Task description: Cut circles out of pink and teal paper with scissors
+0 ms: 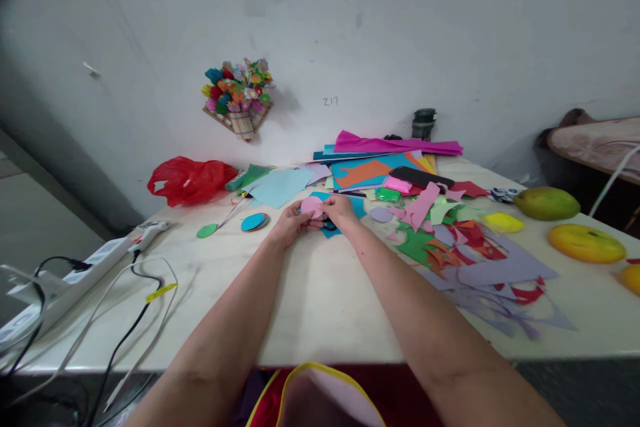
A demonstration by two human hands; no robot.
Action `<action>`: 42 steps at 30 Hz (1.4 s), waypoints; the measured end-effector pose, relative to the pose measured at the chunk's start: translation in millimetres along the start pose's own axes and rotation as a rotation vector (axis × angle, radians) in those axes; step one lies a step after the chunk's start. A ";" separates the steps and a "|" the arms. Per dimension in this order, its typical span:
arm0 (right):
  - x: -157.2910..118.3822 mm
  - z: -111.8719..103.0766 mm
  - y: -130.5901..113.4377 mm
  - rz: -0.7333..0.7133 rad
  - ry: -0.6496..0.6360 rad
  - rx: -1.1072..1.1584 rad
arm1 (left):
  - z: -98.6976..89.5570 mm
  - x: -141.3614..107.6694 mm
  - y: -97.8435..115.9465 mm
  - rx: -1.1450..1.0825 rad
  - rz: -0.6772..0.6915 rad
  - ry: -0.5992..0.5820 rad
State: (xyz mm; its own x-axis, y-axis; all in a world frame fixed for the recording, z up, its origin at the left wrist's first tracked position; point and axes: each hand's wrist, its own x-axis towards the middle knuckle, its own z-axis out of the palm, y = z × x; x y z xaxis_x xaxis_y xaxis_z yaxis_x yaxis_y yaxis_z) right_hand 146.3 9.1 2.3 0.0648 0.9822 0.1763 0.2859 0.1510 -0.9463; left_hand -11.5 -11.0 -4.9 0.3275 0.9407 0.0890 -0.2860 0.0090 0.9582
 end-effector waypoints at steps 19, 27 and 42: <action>-5.1 -5.1 -9.3 0.003 0.034 -0.010 | -7.7 -1.9 10.7 -0.029 -0.028 0.117; -1.8 -4.9 -6.1 0.003 0.034 -0.028 | -9.8 -3.0 9.9 -0.014 -0.022 0.100; -4.8 -3.7 -7.2 -0.083 0.025 -0.170 | -10.3 -3.3 9.0 0.025 -0.016 0.080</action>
State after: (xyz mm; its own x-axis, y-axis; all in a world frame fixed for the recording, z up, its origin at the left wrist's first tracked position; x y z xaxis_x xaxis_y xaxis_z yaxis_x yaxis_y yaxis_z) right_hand 147.5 2.9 9.3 0.0570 0.9637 0.2607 0.4482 0.2087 -0.8693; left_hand -24.5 -10.5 0.7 0.2582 0.9647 0.0523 -0.2586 0.0169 0.9658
